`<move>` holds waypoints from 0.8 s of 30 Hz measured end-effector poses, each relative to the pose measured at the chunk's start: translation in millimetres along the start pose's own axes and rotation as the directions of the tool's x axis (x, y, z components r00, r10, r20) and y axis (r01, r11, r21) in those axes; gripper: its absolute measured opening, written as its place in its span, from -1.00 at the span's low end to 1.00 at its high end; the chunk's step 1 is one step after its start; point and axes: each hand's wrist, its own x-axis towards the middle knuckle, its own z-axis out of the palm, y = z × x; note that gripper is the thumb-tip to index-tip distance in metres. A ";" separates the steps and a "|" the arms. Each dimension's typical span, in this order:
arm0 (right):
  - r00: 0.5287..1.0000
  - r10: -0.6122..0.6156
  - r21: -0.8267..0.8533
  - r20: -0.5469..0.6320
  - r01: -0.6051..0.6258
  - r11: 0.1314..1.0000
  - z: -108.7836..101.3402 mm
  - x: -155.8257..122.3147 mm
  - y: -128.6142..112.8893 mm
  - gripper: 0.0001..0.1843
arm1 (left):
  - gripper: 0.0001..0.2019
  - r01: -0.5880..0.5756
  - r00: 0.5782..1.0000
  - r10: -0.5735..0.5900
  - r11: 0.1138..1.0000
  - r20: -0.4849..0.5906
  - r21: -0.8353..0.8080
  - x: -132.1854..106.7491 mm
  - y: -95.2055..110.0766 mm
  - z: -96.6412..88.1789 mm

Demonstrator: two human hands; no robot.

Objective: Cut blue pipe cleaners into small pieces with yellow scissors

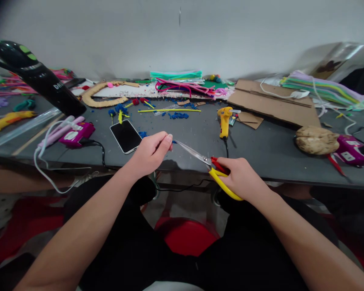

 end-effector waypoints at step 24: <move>0.968 0.249 -0.461 0.032 -0.207 0.863 -11.9 7.4 7.9 -0.59 | -0.67 0.481 0.852 -0.518 0.723 -0.073 0.496 34.5 -89.8 -78.7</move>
